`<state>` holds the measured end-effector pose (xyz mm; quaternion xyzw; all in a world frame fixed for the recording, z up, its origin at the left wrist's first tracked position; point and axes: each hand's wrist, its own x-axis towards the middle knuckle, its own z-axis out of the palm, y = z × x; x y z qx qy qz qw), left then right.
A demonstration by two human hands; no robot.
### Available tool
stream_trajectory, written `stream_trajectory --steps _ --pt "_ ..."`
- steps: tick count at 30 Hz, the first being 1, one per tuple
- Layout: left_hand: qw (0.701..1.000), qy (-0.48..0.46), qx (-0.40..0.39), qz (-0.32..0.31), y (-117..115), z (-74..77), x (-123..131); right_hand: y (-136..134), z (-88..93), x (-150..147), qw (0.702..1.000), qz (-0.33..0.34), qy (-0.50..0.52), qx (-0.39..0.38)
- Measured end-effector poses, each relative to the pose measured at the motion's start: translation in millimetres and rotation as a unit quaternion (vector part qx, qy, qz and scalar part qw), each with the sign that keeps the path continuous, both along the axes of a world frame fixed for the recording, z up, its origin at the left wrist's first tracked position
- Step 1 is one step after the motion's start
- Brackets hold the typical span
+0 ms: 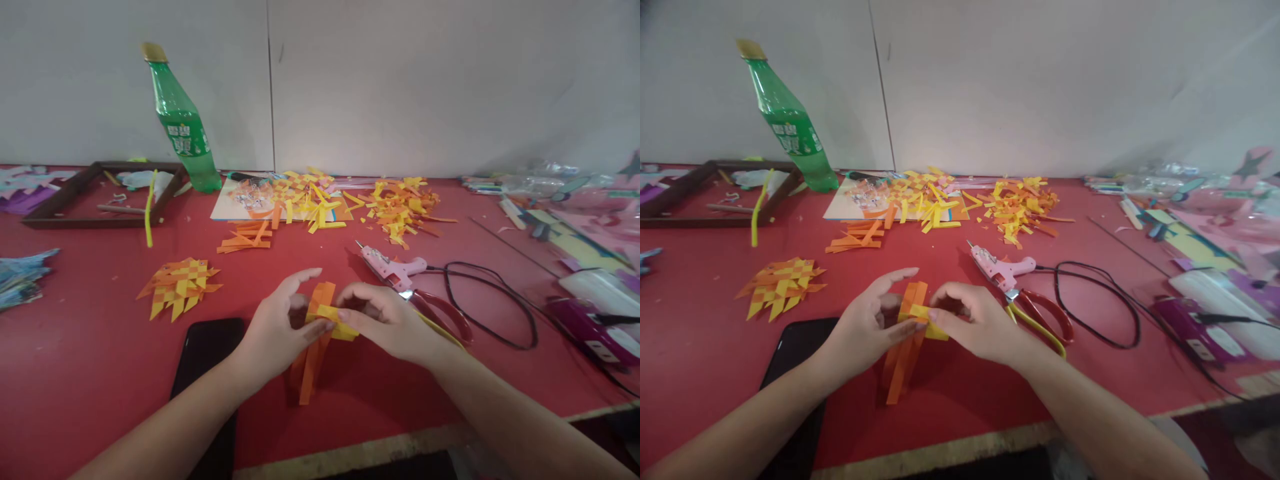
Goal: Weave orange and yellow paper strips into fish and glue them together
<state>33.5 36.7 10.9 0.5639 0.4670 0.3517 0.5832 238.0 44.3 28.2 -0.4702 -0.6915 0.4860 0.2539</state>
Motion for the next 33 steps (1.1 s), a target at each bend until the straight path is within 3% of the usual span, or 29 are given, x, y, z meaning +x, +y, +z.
stream_trajectory --steps 8,16,24,33 --pt "0.998 -0.056 -0.008 -0.002 -1.0 -4.3 1.6 3.4 -4.8 5.9 0.998 -0.003 0.013 -0.068" --pt "0.998 -0.056 -0.001 0.003 -2.9 0.8 2.6 -0.5 -3.1 3.0 0.996 -0.018 0.058 -0.061" --pt "0.995 0.032 0.097 0.012 -6.8 -1.0 -1.5 2.1 -2.1 0.0 0.994 -0.022 0.072 -0.077" --pt "0.99 0.033 0.14 -0.003 -6.1 -0.7 0.1 5.2 -8.2 3.6 0.994 -0.019 0.085 -0.072"
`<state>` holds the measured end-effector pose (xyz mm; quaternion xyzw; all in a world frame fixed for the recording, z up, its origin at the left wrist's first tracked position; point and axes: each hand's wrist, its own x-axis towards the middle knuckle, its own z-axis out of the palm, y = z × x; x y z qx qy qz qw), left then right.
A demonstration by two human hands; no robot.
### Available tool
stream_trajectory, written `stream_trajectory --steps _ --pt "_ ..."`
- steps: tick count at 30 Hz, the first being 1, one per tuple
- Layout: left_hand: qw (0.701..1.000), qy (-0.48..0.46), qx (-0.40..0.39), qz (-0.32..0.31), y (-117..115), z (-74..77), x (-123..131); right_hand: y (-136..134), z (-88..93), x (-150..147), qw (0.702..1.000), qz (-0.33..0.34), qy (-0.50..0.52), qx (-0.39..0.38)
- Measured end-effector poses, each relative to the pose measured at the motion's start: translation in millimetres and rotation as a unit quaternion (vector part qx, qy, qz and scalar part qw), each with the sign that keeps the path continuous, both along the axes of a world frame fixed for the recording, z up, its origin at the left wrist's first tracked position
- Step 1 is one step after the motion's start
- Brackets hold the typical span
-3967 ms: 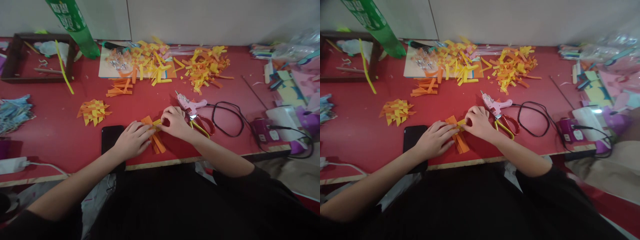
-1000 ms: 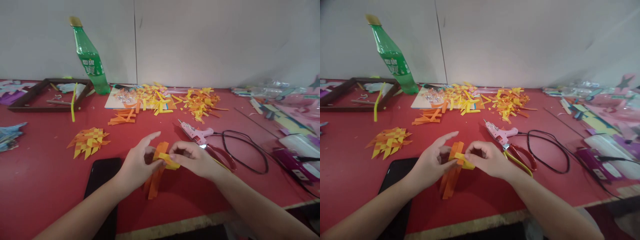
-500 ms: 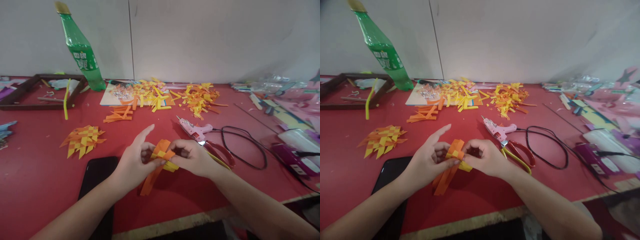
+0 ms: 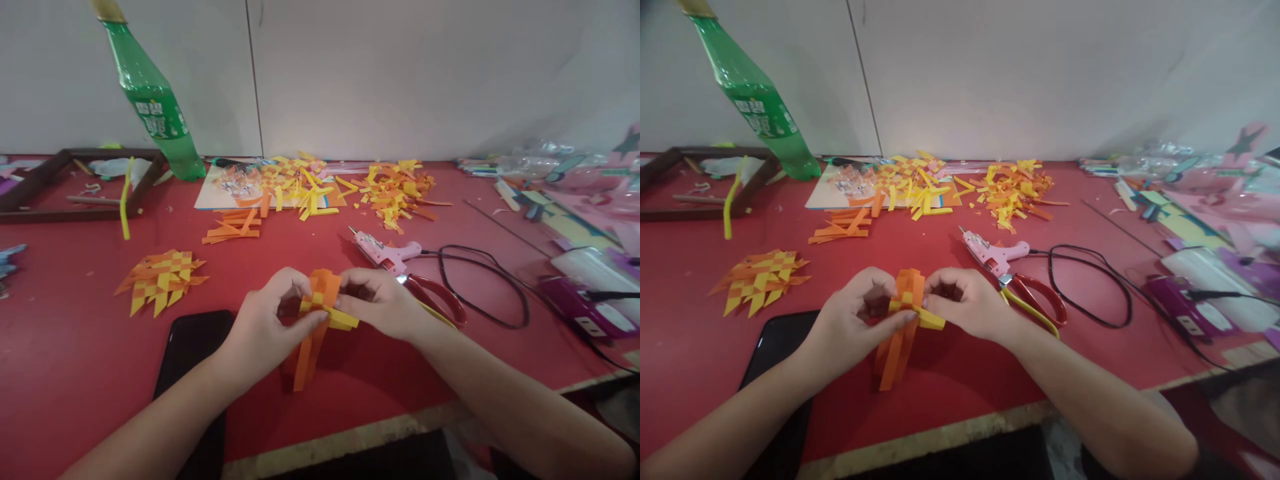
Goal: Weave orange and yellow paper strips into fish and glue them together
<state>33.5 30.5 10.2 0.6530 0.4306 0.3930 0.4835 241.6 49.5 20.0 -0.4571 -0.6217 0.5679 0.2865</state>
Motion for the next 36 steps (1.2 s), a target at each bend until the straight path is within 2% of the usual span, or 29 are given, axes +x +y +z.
stream_trajectory --steps 3,6,10,13,17,21,23,26,28,30,32,34,36 --pt "1.0 -0.004 -0.023 -0.003 0 1.3 0 -1 -2.0 -1 0.999 -0.01 0.012 0.035" --pt "0.999 -0.002 -0.048 0.024 -1 2.7 0 -2 -3.2 -2 0.987 -0.044 0.028 0.155" --pt "0.996 -0.021 -0.078 0.034 0 3.6 1 -3 -2.1 0 0.938 -0.027 -0.016 0.345" --pt "0.997 -0.034 -0.066 0.019 1 2.3 1 -3 -0.1 0 0.895 -0.026 -0.067 0.441" --pt "0.997 -0.058 -0.058 -0.007 3 -1.1 0 -3 -0.6 -2 0.848 -0.002 -0.104 0.52" --pt "0.997 -0.056 -0.053 0.0 3 -3.0 0 -3 -0.6 -1 0.812 0.021 -0.132 0.568" --pt "0.998 -0.048 -0.047 0.018 3 -3.4 0 1 4.3 8 0.806 0.031 -0.147 0.572" --pt "0.998 -0.014 -0.017 0.063 3 -4.4 -1 12 17.7 37 0.825 -0.001 -0.204 0.527" --pt "0.996 0.017 0.017 0.088 3 -5.2 -1 21 26.3 64 0.832 -0.054 -0.323 0.447" --pt "0.992 0.038 0.048 0.108 3 -5.4 -2 30 30.2 89 0.837 -0.062 -0.434 0.327" --pt "0.988 0.053 0.076 0.121 3 -4.7 -2 36 27.1 108 0.825 -0.03 -0.501 0.261" --pt "0.981 0.073 0.116 0.136 2 -3.5 -3 40 17.8 119 0.811 -0.001 -0.521 0.265" --pt "0.97 0.096 0.166 0.148 1 -2.4 -3 46 5.8 124 0.798 0.015 -0.512 0.316"
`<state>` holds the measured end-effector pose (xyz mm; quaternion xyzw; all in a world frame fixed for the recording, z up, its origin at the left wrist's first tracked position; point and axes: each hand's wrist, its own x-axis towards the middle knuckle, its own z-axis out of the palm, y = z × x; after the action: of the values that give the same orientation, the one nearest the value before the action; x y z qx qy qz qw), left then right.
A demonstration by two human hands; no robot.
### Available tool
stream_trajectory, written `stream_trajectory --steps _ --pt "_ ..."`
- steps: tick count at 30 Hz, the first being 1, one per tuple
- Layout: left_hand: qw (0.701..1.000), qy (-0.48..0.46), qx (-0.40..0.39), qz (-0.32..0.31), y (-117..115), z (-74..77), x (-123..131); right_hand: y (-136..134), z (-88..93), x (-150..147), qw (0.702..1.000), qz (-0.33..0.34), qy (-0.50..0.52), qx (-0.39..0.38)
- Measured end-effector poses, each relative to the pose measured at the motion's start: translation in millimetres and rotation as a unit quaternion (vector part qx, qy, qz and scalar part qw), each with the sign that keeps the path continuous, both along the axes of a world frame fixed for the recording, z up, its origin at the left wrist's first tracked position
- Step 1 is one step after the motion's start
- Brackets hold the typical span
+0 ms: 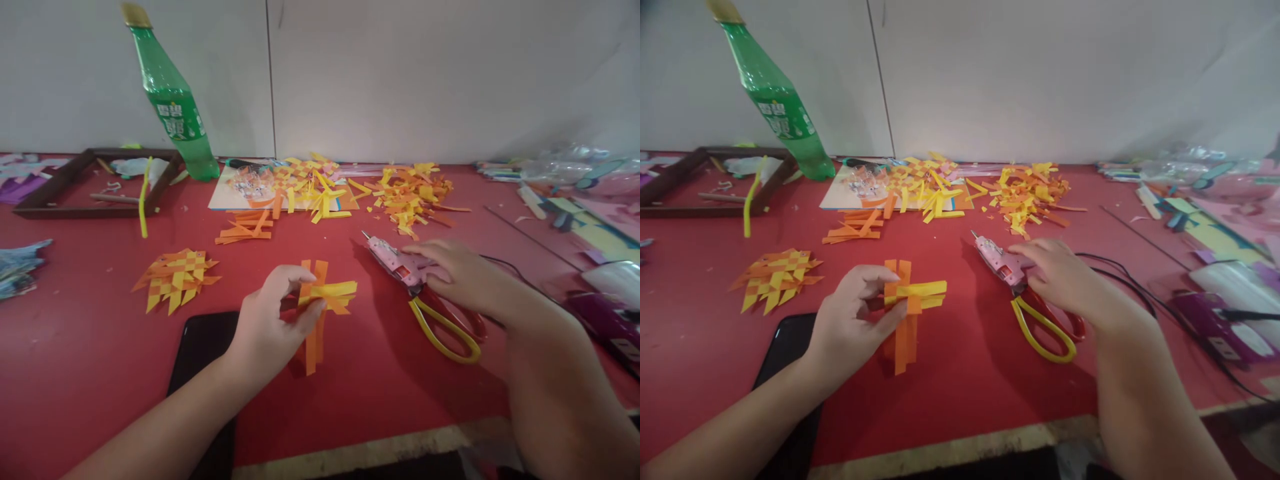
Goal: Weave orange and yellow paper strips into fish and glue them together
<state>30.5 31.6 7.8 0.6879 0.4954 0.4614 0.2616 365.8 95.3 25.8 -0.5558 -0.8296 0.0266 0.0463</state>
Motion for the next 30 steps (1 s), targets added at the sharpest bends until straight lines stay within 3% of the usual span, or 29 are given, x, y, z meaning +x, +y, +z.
stream_trajectory --steps 5,8,10,12,16,21,30 --pt "0.997 0.047 0.053 -0.003 -3 0.7 -2 17 -13.4 2 0.996 0.06 0.022 0.063" --pt "0.997 0.056 0.056 -0.006 -4 0.6 -2 15 -2.4 -5 0.994 0.062 0.033 0.084" --pt "0.997 0.055 0.047 -0.001 -4 0.7 -1 5 7.3 -15 0.983 0.057 0.076 0.157" --pt "0.999 0.036 0.023 0.014 -3 1.2 0 -9 14.2 -30 0.951 0.09 0.171 0.241" --pt "0.999 -0.002 -0.037 0.022 -1 2.8 3 -36 16.6 -59 0.92 0.206 0.275 0.189" --pt "0.998 -0.016 -0.051 0.023 -2 2.3 2 -42 12.5 -73 0.925 0.236 0.261 0.141" --pt "0.999 -0.014 -0.051 -0.004 -5 1.0 3 -39 -10.2 -64 0.925 0.276 0.223 0.135"
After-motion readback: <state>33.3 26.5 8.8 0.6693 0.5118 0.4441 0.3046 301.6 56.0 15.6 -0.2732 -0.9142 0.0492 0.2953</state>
